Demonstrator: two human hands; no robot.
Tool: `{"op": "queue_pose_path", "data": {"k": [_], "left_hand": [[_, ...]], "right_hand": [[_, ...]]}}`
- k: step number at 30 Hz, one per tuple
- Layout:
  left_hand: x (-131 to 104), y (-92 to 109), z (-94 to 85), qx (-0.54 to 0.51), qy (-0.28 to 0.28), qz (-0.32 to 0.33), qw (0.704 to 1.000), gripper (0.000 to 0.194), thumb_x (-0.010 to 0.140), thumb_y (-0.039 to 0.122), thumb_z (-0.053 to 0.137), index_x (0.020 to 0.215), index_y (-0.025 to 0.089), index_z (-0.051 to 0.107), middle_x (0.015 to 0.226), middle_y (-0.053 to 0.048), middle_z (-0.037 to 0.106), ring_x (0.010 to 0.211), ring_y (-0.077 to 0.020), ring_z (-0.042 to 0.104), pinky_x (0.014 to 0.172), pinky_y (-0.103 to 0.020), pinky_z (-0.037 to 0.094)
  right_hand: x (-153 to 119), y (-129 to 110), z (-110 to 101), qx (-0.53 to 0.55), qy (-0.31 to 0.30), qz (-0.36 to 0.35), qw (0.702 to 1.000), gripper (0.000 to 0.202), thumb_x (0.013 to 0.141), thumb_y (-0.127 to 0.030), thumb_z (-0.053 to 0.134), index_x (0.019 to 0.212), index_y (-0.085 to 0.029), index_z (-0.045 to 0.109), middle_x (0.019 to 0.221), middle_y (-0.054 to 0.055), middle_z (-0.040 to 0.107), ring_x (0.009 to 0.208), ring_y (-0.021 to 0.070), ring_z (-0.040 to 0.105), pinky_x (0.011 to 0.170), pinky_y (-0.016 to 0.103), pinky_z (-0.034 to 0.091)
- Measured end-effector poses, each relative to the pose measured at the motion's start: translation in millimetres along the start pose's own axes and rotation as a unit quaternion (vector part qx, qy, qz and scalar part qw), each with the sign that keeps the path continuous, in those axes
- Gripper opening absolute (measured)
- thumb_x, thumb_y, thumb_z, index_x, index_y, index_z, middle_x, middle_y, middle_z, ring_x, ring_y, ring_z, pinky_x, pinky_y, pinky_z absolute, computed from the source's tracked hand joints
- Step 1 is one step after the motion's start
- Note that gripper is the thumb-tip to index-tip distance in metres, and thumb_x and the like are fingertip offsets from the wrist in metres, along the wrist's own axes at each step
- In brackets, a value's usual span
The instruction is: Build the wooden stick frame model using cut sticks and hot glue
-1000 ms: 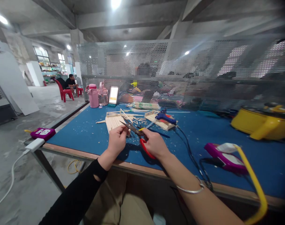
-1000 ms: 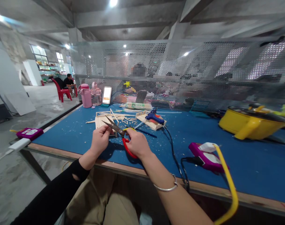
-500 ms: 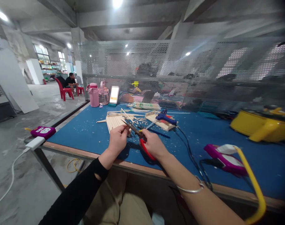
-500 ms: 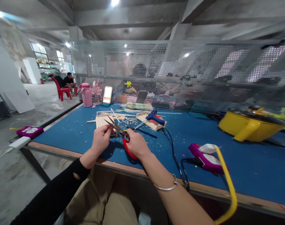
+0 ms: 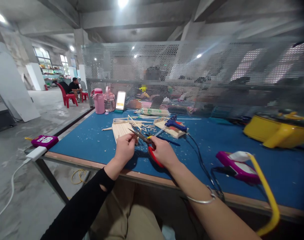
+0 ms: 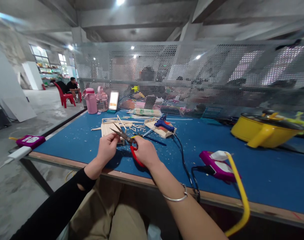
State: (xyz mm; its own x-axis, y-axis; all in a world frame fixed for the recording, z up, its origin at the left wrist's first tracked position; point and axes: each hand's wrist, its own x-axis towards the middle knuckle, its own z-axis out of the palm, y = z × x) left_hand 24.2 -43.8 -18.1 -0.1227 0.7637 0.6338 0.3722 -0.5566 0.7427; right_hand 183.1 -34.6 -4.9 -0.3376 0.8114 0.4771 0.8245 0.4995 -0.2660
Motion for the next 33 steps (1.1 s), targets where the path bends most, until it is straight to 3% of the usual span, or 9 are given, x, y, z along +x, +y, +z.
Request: {"op": "queue_pose_path", "data": {"k": [6,14,20,26,29,33], "left_hand": [[-0.3,-2.2,2.1,0.009,-0.043,0.025,0.999,0.025,0.080,0.020,0.046,0.060,0.015,0.059,0.056,-0.001,0.058,0.055,-0.0118,0.051,0.055,-0.021,0.036],[-0.2,-0.5,2.1,-0.003,-0.050,0.030,0.998,0.025,0.082,0.021,0.045,0.061,0.015,0.059,0.054,0.000,0.056,0.053,-0.0115,0.050,0.053,-0.020,0.035],[0.4,-5.3,1.2,-0.007,-0.006,-0.002,1.000,0.021,0.079,0.017,0.046,0.066,0.015,0.062,0.061,-0.002,0.063,0.058,-0.0131,0.056,0.058,-0.022,0.040],[-1.1,-1.4,2.9,-0.026,-0.042,0.016,0.999,0.022,0.082,0.022,0.047,0.069,0.015,0.064,0.059,-0.001,0.059,0.058,-0.0126,0.054,0.058,-0.022,0.039],[-1.4,0.0,6.4,-0.093,-0.040,-0.013,0.995,0.019,0.083,0.023,0.047,0.079,0.015,0.064,0.060,0.000,0.057,0.059,-0.0119,0.053,0.059,-0.022,0.040],[-0.3,-3.1,9.9,-0.211,-0.063,-0.038,0.975,0.023,0.085,0.025,0.045,0.103,0.017,0.058,0.060,0.003,0.052,0.059,-0.0102,0.050,0.062,-0.022,0.041]], "right_hand": [[0.9,2.4,7.5,0.000,0.033,-0.015,0.999,0.019,0.061,-0.019,0.051,0.079,-0.018,0.050,0.084,0.008,0.057,0.075,0.0197,0.052,0.066,0.027,0.042],[-0.8,-1.7,4.9,-0.046,-0.003,-0.009,0.999,0.015,0.066,-0.020,0.048,0.081,-0.018,0.051,0.082,0.009,0.061,0.074,0.0197,0.055,0.066,0.026,0.041],[-0.7,-2.0,2.2,-0.116,-0.030,0.012,0.993,0.019,0.072,-0.020,0.044,0.086,-0.016,0.057,0.083,0.011,0.067,0.073,0.0209,0.060,0.061,0.026,0.036],[0.0,-5.6,1.7,-0.127,-0.029,0.025,0.991,0.015,0.073,-0.021,0.042,0.071,-0.018,0.057,0.071,0.010,0.068,0.064,0.0193,0.060,0.055,0.025,0.032],[-0.4,-4.0,1.6,-0.077,0.019,0.040,0.996,0.014,0.071,-0.025,0.043,0.067,-0.019,0.055,0.065,0.007,0.066,0.059,0.0175,0.058,0.053,0.024,0.033],[1.1,5.8,-0.2,0.023,0.155,0.095,0.983,0.022,0.072,-0.034,0.042,0.061,-0.019,0.053,0.052,0.003,0.058,0.049,0.0149,0.051,0.050,0.023,0.034]]}}
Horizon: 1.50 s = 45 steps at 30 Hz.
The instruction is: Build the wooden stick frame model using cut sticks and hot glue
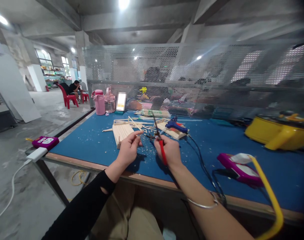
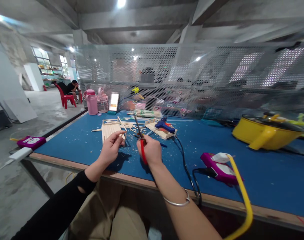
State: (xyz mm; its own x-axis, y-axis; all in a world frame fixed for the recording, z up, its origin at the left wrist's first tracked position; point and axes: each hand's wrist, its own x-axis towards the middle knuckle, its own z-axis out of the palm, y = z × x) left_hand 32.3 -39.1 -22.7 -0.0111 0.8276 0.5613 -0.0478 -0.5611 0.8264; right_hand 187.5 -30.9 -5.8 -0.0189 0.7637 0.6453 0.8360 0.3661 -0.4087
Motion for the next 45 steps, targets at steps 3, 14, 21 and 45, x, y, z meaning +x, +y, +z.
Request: {"op": "queue_pose_path", "data": {"k": [3,14,21,45], "left_hand": [[0.8,-2.5,-0.1,-0.039,-0.003,-0.011,0.999,0.021,0.086,0.029,0.046,0.097,0.017,0.058,0.059,0.004,0.048,0.056,-0.0086,0.046,0.058,-0.021,0.038],[0.0,0.9,2.7,-0.115,0.014,-0.041,0.992,0.023,0.080,0.039,0.054,0.082,0.018,0.047,0.059,0.006,0.049,0.052,-0.0064,0.046,0.053,-0.018,0.037],[-2.2,6.9,0.8,-0.046,0.002,-0.018,0.999,0.018,0.079,0.030,0.055,0.085,0.014,0.060,0.062,0.002,0.057,0.060,-0.0096,0.052,0.063,-0.022,0.043],[-1.5,-0.4,-4.7,0.034,0.050,0.035,0.998,0.019,0.081,0.028,0.053,0.078,0.016,0.068,0.072,-0.003,0.068,0.072,-0.0157,0.061,0.070,-0.026,0.047]], "right_hand": [[5.2,6.7,-5.2,0.014,0.027,0.033,0.999,0.032,0.075,-0.044,0.042,0.056,-0.019,0.053,0.050,0.003,0.056,0.049,0.0144,0.048,0.050,0.024,0.035],[-2.0,10.1,-40.7,0.070,-0.092,0.076,0.990,0.040,0.073,-0.054,0.047,0.053,-0.020,0.049,0.044,-0.002,0.046,0.044,0.0125,0.042,0.045,0.023,0.035],[-7.9,-7.5,-37.3,0.035,-0.177,0.010,0.984,0.027,0.072,-0.046,0.052,0.072,-0.019,0.056,0.057,-0.001,0.056,0.050,0.0134,0.047,0.049,0.024,0.037],[-3.7,-28.7,-36.3,-0.061,-0.141,-0.109,0.982,0.029,0.068,-0.040,0.056,0.086,-0.017,0.057,0.090,0.011,0.062,0.083,0.0245,0.056,0.070,0.033,0.043]]}}
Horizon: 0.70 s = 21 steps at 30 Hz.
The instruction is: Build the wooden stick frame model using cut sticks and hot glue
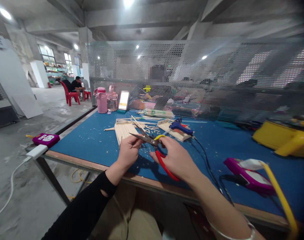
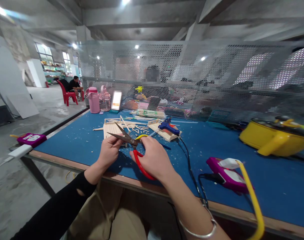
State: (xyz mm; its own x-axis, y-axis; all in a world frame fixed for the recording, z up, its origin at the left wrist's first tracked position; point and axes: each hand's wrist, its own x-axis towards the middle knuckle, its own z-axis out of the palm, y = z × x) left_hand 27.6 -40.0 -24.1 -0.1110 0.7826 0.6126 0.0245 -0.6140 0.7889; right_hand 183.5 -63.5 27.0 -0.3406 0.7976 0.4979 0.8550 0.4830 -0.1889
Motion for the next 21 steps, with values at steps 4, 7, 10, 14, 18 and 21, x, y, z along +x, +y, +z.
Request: {"op": "queue_pose_path", "data": {"k": [4,7,10,14,18,21], "left_hand": [[0.3,-2.0,0.0,-0.006,-0.001,-0.002,1.000,0.022,0.082,0.030,0.052,0.076,0.016,0.067,0.072,-0.004,0.067,0.072,-0.0160,0.061,0.069,-0.027,0.047],[0.5,-2.2,-0.3,-0.010,-0.006,0.000,1.000,0.022,0.082,0.031,0.053,0.077,0.016,0.067,0.072,-0.003,0.066,0.071,-0.0154,0.061,0.069,-0.026,0.048],[0.4,-0.8,-0.9,-0.010,-0.009,0.000,1.000,0.023,0.082,0.032,0.053,0.077,0.016,0.068,0.071,-0.003,0.066,0.071,-0.0150,0.060,0.069,-0.025,0.048],[0.2,0.5,-1.5,0.006,-0.017,-0.003,1.000,0.024,0.083,0.031,0.051,0.074,0.015,0.067,0.070,-0.003,0.065,0.069,-0.0151,0.059,0.068,-0.026,0.047],[0.6,0.1,-1.8,0.017,-0.011,-0.002,1.000,0.020,0.081,0.024,0.050,0.071,0.015,0.066,0.066,-0.003,0.063,0.064,-0.0142,0.057,0.064,-0.025,0.046],[0.9,1.6,-1.6,0.025,0.004,-0.014,1.000,0.020,0.079,0.022,0.050,0.069,0.015,0.066,0.062,-0.002,0.062,0.059,-0.0127,0.055,0.061,-0.024,0.045]], "right_hand": [[1.2,0.9,-0.9,0.007,0.011,-0.018,1.000,0.027,0.068,-0.039,0.056,0.084,-0.017,0.058,0.087,0.010,0.063,0.082,0.0239,0.057,0.070,0.032,0.043],[1.4,1.8,-1.0,0.011,0.007,-0.022,1.000,0.025,0.070,-0.039,0.055,0.083,-0.017,0.058,0.085,0.010,0.063,0.079,0.0232,0.057,0.068,0.031,0.043],[1.0,1.4,-1.0,0.016,-0.010,-0.013,1.000,0.022,0.071,-0.038,0.053,0.080,-0.018,0.057,0.081,0.008,0.064,0.074,0.0217,0.057,0.063,0.029,0.042],[0.3,0.3,-0.5,0.028,-0.025,-0.001,0.999,0.019,0.072,-0.035,0.051,0.080,-0.018,0.057,0.079,0.007,0.065,0.069,0.0201,0.057,0.060,0.027,0.041],[0.1,2.4,0.4,0.002,-0.020,-0.007,1.000,0.014,0.072,-0.029,0.047,0.076,-0.018,0.056,0.074,0.008,0.065,0.065,0.0190,0.057,0.057,0.026,0.039],[-0.4,6.9,2.5,-0.031,-0.028,-0.003,0.999,0.014,0.072,-0.028,0.046,0.073,-0.018,0.056,0.071,0.009,0.065,0.063,0.0198,0.057,0.055,0.026,0.037]]}}
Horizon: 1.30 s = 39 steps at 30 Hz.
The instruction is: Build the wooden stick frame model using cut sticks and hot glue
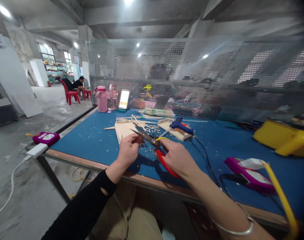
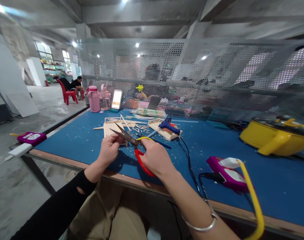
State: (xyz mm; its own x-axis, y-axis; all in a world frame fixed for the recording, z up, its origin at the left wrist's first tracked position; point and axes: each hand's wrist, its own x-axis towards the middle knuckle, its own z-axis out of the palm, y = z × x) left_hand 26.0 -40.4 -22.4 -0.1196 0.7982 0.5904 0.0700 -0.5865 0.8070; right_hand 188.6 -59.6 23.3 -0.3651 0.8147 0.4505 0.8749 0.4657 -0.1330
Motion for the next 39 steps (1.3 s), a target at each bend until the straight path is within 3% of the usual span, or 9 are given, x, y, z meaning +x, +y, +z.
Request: {"op": "queue_pose_path", "data": {"k": [7,18,39], "left_hand": [[0.2,5.2,1.5,-0.013,0.001,-0.006,1.000,0.020,0.080,0.026,0.051,0.072,0.014,0.065,0.062,-0.001,0.061,0.058,-0.0112,0.052,0.059,-0.022,0.042],[-0.5,-0.5,1.9,-0.034,0.013,0.004,0.999,0.018,0.081,0.028,0.053,0.080,0.016,0.066,0.067,-0.001,0.065,0.064,-0.0124,0.058,0.064,-0.022,0.045],[-0.8,-9.7,3.2,-0.078,0.002,-0.003,0.997,0.021,0.081,0.033,0.055,0.076,0.017,0.066,0.066,-0.001,0.062,0.064,-0.0123,0.057,0.064,-0.023,0.045]], "right_hand": [[0.0,4.5,7.4,0.056,-0.009,0.011,0.998,0.021,0.075,-0.028,0.043,0.078,-0.017,0.061,0.067,0.007,0.066,0.057,0.0177,0.056,0.054,0.025,0.039],[3.9,-3.5,-5.8,-0.014,-0.021,-0.006,1.000,0.029,0.069,-0.026,0.051,0.095,-0.015,0.058,0.096,0.012,0.065,0.088,0.0261,0.059,0.072,0.031,0.043],[8.1,-6.0,-12.4,0.007,-0.030,-0.034,0.999,0.020,0.068,-0.028,0.052,0.084,-0.017,0.055,0.087,0.010,0.062,0.079,0.0232,0.055,0.067,0.031,0.041]]}}
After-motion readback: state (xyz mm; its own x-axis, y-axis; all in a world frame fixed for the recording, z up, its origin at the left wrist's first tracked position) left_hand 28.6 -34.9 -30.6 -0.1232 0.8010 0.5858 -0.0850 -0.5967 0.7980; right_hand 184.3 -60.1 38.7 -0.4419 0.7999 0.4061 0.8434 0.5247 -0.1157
